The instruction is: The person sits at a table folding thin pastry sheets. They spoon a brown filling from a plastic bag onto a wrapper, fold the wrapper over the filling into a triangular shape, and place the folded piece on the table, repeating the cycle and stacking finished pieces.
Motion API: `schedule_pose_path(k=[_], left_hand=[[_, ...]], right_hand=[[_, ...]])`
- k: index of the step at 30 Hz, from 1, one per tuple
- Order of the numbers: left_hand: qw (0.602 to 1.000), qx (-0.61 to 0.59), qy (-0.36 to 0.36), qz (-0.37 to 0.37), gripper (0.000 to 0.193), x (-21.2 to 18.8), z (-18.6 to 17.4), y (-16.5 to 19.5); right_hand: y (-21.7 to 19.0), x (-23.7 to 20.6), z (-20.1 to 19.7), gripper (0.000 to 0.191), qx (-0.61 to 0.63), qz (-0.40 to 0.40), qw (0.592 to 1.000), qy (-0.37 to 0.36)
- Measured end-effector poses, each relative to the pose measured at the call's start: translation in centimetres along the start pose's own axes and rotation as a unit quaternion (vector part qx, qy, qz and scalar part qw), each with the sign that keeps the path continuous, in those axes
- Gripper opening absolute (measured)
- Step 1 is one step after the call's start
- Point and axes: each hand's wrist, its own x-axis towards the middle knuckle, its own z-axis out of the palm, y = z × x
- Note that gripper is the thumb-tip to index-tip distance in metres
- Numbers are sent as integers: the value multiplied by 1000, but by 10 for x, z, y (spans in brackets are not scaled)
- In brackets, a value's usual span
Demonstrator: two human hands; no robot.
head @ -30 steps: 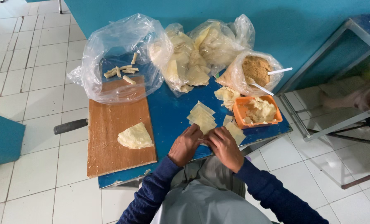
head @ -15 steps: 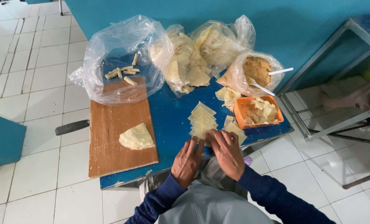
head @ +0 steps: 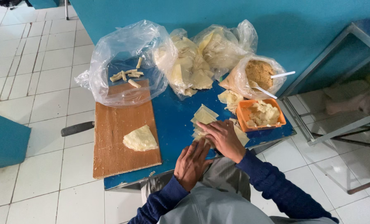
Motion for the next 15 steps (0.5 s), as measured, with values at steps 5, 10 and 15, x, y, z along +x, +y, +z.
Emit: schedule_pose_path(k=[5,10,15], left_hand=[[999,36,4,3,62,2,2,3],[999,47,-20,6,65,8,1,4],[999,27,-25,-1,63,10,-6,7]], right_hand=[[14,7,-5,56,-4,-34,999,29],[25,53,-31,57,168,106,980,13],[7,148,-63,53,494,47,866,65]])
